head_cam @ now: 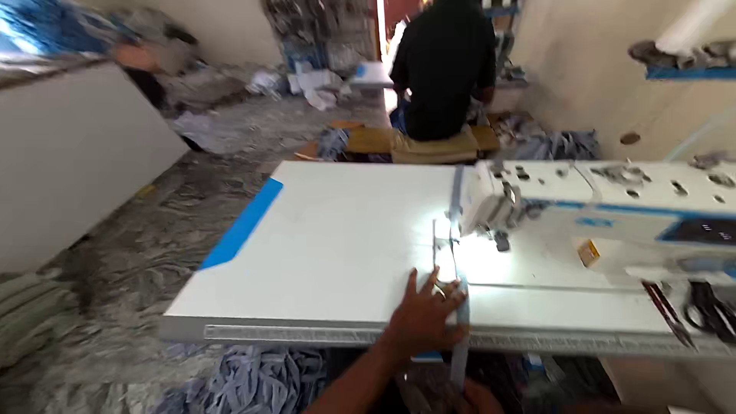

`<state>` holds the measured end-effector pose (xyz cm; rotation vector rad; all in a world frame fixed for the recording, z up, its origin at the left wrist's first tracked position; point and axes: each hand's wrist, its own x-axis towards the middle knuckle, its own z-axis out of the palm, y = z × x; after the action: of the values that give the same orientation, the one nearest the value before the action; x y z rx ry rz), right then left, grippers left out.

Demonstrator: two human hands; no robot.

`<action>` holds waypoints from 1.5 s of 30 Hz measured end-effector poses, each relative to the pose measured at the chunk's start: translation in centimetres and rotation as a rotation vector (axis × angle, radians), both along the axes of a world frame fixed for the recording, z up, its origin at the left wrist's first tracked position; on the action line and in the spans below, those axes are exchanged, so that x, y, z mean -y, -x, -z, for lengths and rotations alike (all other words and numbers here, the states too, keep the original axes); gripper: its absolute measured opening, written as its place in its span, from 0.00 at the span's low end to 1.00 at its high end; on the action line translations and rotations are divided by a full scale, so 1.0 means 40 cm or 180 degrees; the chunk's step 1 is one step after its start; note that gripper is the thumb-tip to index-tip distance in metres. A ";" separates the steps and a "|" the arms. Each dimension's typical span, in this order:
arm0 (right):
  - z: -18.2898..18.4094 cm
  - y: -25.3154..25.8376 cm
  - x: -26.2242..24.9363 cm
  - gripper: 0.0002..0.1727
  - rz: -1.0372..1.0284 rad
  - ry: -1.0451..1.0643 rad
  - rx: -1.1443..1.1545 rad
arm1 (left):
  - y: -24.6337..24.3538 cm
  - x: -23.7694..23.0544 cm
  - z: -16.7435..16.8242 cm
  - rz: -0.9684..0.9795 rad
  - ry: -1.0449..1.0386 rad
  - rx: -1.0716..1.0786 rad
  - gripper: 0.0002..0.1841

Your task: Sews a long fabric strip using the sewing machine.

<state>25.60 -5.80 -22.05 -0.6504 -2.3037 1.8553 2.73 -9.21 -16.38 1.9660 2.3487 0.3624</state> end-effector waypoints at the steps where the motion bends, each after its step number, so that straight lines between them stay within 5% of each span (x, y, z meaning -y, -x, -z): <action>1: 0.036 -0.007 -0.005 0.16 -0.0011 0.0025 -0.0087 | 0.000 -0.006 0.008 0.0022 -0.0116 -0.0122 0.35; 32: 0.077 0.007 -0.024 0.16 -0.0246 0.0209 -0.0170 | 0.005 -0.025 -0.009 -0.0095 -0.0105 -0.0105 0.33; 45: 0.060 0.002 -0.047 0.21 -0.0227 0.0961 -0.0649 | 0.004 -0.020 -0.013 -0.0059 -0.0123 -0.0050 0.31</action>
<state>25.52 -3.94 -24.45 -0.3900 -1.9650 2.2115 2.56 -8.41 -15.88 1.9721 2.3889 0.3977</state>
